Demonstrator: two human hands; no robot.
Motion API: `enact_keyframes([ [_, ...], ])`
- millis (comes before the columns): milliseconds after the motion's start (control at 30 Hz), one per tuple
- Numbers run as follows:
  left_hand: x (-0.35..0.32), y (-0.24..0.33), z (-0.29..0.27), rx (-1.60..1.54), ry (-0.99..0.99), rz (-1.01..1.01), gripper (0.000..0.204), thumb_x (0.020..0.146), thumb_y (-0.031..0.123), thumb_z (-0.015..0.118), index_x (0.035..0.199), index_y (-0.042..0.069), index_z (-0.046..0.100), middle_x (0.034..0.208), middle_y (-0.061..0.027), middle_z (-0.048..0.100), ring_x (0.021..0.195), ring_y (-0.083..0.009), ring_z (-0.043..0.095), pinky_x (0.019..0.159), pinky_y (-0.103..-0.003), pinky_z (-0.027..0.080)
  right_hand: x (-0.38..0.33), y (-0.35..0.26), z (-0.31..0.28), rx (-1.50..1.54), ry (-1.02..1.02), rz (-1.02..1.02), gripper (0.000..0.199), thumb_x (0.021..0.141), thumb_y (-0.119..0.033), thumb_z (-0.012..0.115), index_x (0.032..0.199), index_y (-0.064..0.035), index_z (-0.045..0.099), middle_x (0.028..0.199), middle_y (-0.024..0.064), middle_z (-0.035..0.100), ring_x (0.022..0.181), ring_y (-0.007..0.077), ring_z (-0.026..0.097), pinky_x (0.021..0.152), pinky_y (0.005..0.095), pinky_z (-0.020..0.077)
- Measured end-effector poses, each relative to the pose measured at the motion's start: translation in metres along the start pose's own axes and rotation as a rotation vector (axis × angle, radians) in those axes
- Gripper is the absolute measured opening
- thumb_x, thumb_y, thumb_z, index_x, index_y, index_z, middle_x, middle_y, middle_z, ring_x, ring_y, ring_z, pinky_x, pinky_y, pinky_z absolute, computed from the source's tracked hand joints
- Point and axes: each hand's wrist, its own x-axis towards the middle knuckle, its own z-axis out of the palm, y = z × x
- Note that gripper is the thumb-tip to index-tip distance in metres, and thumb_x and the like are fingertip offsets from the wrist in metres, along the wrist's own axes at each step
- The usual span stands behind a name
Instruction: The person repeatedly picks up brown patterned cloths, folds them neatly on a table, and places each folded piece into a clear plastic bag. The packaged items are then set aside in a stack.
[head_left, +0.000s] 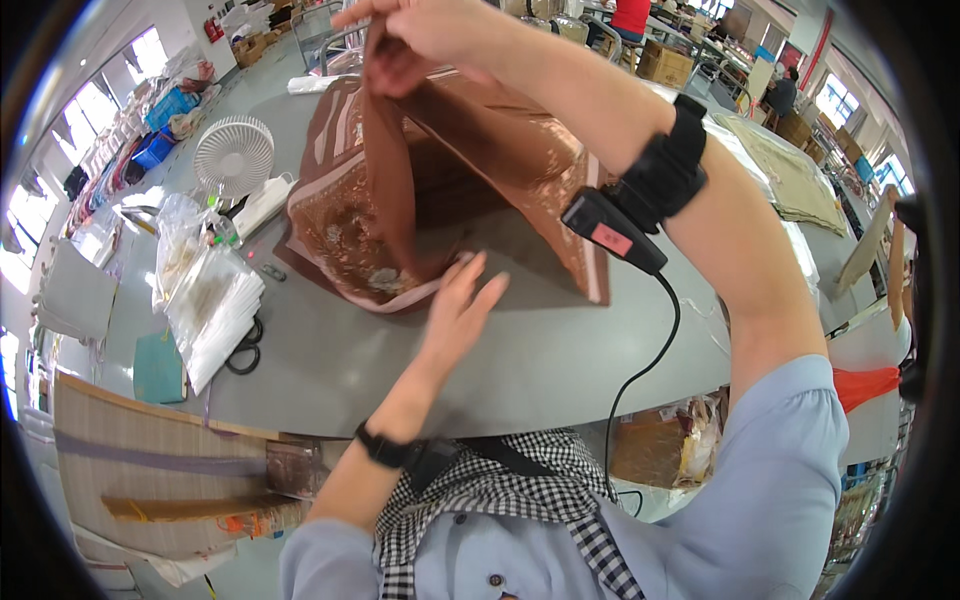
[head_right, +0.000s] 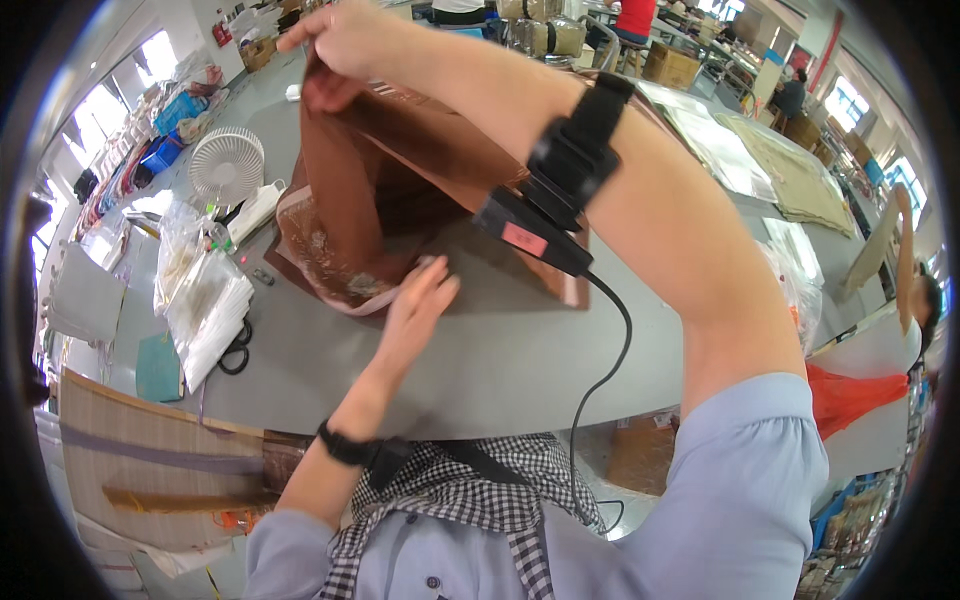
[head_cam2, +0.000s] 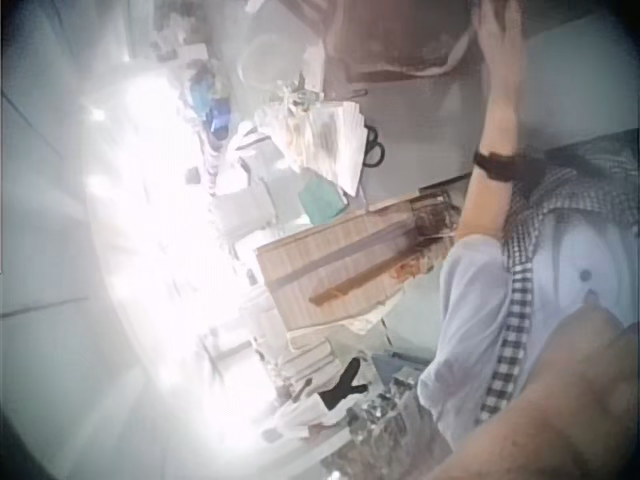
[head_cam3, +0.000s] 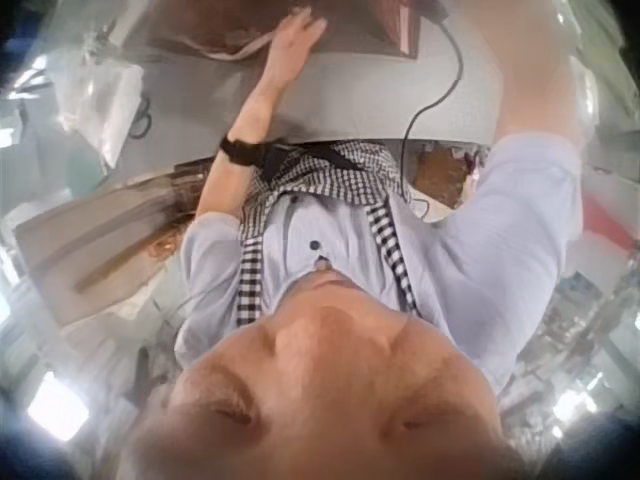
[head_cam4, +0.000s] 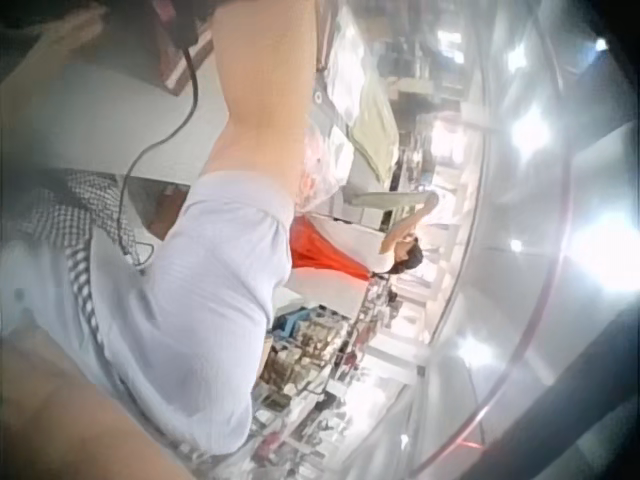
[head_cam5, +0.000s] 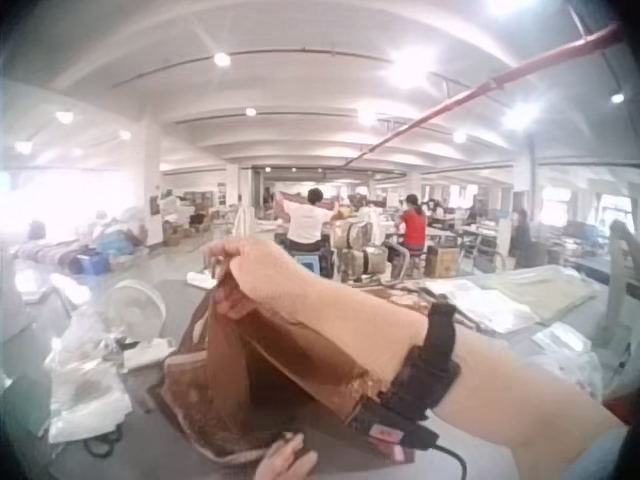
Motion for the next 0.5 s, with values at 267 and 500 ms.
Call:
enact_keyframes([
  [267, -0.038, 0.048, -0.03, -0.013, -0.481, -0.309, 0.026, 0.088, 0.021, 0.067, 0.093, -0.004, 0.065, 0.084, -0.0026, 0.066, 0.081, -0.0102, 0.058, 0.071, -0.029, 0.048, -0.104, -0.063, -0.181, -0.54, 0.881, -0.281, 0.034, 0.089, -0.004, 0.041, 0.111, -0.0056, 0.067, 0.076, 0.0089, 0.067, 0.059, 0.0163, 0.064, 0.054, 0.0281, 0.0541],
  [500, 0.036, 0.215, -0.3, 0.183, 0.193, 0.148, 0.037, 0.096, 0.024, 0.054, 0.123, -0.001, 0.056, 0.116, -0.0132, 0.064, 0.108, -0.0184, 0.061, 0.095, -0.032, 0.049, -0.195, -0.024, -0.233, -0.577, 0.823, -0.427, 0.029, 0.086, -0.005, 0.047, 0.108, -0.0016, 0.065, 0.091, 0.0089, 0.068, 0.08, 0.0174, 0.066, 0.064, 0.0292, 0.0523],
])
